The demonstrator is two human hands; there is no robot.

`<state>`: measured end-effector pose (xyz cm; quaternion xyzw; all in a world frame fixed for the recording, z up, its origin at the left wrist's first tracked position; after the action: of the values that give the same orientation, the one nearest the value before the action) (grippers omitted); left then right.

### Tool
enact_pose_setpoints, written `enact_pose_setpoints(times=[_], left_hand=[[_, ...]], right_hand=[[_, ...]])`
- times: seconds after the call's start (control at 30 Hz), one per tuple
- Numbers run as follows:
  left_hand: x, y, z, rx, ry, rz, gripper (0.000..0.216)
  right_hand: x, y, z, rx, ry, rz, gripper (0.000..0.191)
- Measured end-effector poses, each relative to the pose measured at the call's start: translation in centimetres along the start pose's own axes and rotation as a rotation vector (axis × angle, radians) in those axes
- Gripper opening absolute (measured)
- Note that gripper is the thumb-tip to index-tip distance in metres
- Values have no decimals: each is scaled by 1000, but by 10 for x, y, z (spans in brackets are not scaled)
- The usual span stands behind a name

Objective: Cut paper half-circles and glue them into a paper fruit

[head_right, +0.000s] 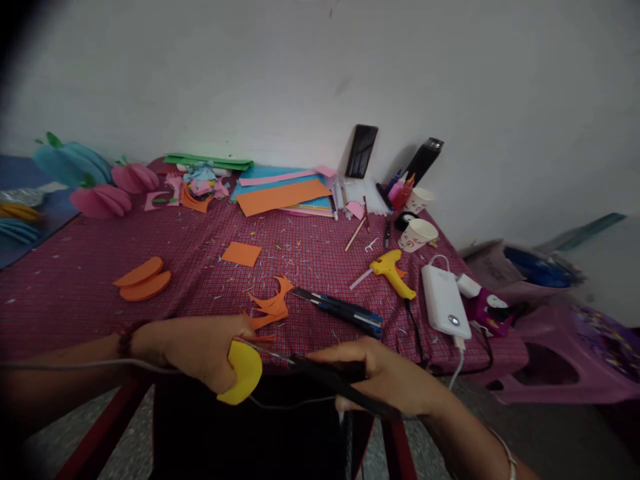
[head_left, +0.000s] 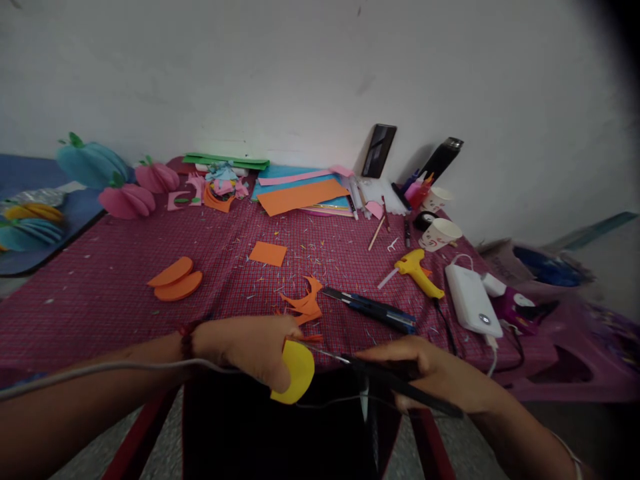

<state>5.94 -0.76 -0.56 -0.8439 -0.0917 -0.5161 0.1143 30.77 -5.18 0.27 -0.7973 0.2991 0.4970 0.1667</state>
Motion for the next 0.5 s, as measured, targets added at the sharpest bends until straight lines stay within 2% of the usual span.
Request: enact_pose_setpoints(times=[0.17, 0.33, 0.5], left_hand=[[5, -1, -2, 24, -6, -37, 12], [12, -1, -5, 19, 58, -43, 18], [15, -2, -7, 8, 2, 35, 20]], right_hand=[[9, -4, -3, 30, 25, -6, 63], [7, -8, -7, 23, 68, -51, 69], [5, -7, -5, 7, 92, -8, 66]])
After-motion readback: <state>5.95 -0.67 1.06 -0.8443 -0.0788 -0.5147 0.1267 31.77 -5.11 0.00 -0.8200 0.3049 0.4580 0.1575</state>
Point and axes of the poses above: each hand's wrist, its own z-axis towards the middle knuckle, its own y-axis out of the palm, x = y × z, the point moved 3 cm from there along z, towards the middle knuckle, and after that the axes turned 6 degrees about y, right-handed, at the moved point
